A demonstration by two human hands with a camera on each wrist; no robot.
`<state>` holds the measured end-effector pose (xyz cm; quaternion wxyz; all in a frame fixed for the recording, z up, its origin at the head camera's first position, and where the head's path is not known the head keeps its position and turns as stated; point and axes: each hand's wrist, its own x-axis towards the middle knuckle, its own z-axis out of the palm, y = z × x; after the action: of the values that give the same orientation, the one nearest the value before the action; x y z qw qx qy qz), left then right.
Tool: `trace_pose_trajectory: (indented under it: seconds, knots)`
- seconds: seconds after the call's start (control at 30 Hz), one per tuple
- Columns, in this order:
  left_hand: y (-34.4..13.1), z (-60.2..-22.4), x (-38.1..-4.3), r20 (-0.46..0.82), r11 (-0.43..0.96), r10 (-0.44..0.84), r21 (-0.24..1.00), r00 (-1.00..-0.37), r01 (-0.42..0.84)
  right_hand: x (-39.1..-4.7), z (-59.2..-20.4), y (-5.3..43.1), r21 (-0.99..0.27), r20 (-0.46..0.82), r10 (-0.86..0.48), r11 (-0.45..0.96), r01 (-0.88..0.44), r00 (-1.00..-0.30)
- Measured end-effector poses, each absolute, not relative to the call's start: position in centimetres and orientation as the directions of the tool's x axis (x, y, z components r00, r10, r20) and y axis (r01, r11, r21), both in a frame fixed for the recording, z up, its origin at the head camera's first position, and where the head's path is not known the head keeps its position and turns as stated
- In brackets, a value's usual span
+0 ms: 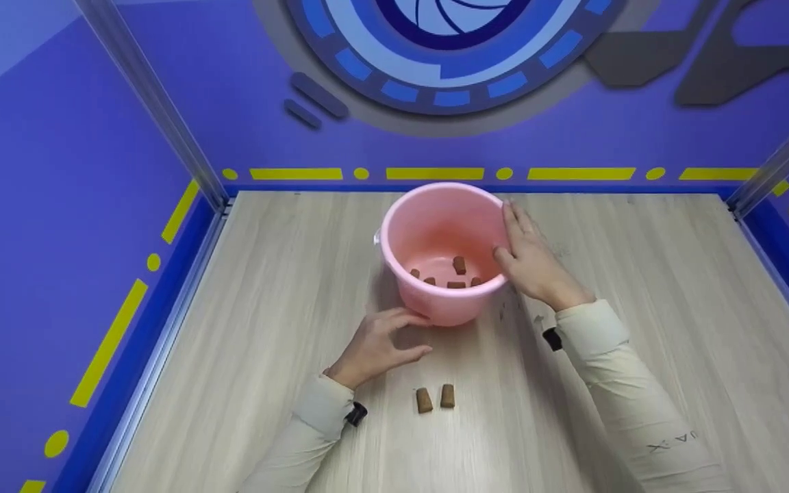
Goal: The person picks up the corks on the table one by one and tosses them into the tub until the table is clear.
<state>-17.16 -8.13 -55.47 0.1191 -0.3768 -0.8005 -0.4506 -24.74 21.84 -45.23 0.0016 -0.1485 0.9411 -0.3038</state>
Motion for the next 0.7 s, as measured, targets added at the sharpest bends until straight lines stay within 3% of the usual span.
trace_pose_trajectory:
  seconds: [0.33,0.7]
  knots:
    - [-8.3,-56.6,-16.4,0.394,0.311,0.688,0.599,-0.610,0.738,-24.7,-45.1,21.7,-0.587,0.084,-0.275,0.763,-0.270,-0.958]
    - [-8.1,-57.3,-15.6,0.240,0.334,0.811,0.559,-0.534,0.759,-24.6,-45.2,21.9,-0.574,0.076,-0.275,0.774,-0.268,-0.958]
